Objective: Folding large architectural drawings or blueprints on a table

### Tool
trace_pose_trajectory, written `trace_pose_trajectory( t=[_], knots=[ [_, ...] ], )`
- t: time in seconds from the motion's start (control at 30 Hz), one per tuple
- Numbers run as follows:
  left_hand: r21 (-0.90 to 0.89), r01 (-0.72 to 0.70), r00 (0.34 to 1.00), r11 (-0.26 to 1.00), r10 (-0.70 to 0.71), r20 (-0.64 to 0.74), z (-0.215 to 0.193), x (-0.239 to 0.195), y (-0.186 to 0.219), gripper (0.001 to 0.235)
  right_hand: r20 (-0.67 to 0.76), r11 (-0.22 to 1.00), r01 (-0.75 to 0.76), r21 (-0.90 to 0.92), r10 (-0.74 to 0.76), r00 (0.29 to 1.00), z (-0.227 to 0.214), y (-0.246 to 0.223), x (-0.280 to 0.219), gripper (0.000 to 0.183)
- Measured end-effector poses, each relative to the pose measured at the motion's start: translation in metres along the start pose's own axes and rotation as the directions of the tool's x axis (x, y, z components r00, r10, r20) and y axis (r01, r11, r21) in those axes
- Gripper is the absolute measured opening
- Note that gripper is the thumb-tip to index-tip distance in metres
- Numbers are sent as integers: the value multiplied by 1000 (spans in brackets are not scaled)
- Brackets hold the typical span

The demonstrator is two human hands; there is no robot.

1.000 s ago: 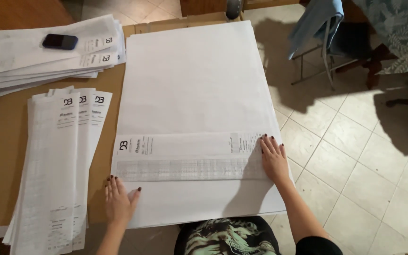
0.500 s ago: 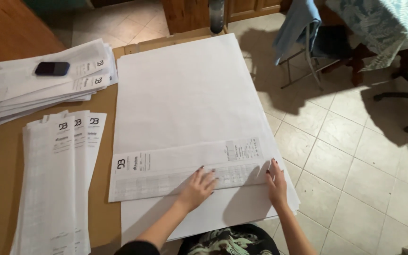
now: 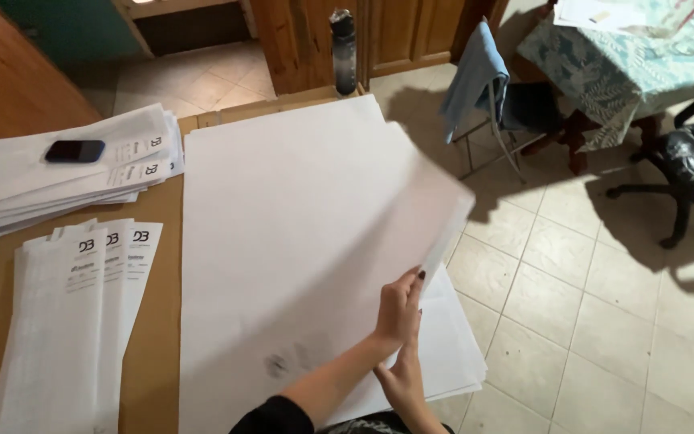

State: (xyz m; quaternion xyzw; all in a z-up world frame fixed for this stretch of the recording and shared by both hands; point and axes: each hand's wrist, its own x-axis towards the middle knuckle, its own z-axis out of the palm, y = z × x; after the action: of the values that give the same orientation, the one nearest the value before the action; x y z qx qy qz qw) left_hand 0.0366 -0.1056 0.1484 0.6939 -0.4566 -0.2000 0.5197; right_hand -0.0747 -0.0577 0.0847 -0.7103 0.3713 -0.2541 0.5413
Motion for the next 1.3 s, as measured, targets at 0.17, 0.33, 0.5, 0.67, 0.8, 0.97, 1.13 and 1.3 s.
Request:
trace_pose_trajectory(
  t=[0.17, 0.33, 0.5, 0.67, 0.8, 0.97, 1.13, 1.3],
  knots=[
    [-566, 37, 746, 823, -399, -533, -59, -15, 74, 30, -194, 836, 355, -419, -464, 865, -25, -10, 6, 94],
    [-755, -115, 460, 646, -639, -617, -127, -57, 46, 23, -127, 587, 464, -663, -699, 704, -61, -49, 22, 66],
    [-805, -36, 408, 592, -726, -553, -167, -111, 16, 31, -20, 427, 541, -725, -798, 603, -66, -71, 38, 76],
    [-851, 86, 431, 519, -789, -438, -154, -166, -73, 25, 87, 412, 506, -758, -704, 704, -28, -20, 51, 97],
    [-930, 147, 451, 336, -860, -240, -138, -196, -112, 26, 195, 428, 526, -734, -609, 768, 21, 22, 49, 97],
    [-537, 623, 509, 569, -816, -274, -134, -246, -227, 86, 390, 423, 579, -697, -453, 801, 54, 65, 41, 82],
    [167, 363, 811, 917, -222, -541, -244, -255, -201, 111, 385, 397, 598, -696, -497, 778, 56, 73, 43, 80],
    [473, -72, 991, 878, 115, -63, -284, -234, -220, 57, 477, 304, 684, -663, -533, 699, 75, 62, 27, 71]
  ],
)
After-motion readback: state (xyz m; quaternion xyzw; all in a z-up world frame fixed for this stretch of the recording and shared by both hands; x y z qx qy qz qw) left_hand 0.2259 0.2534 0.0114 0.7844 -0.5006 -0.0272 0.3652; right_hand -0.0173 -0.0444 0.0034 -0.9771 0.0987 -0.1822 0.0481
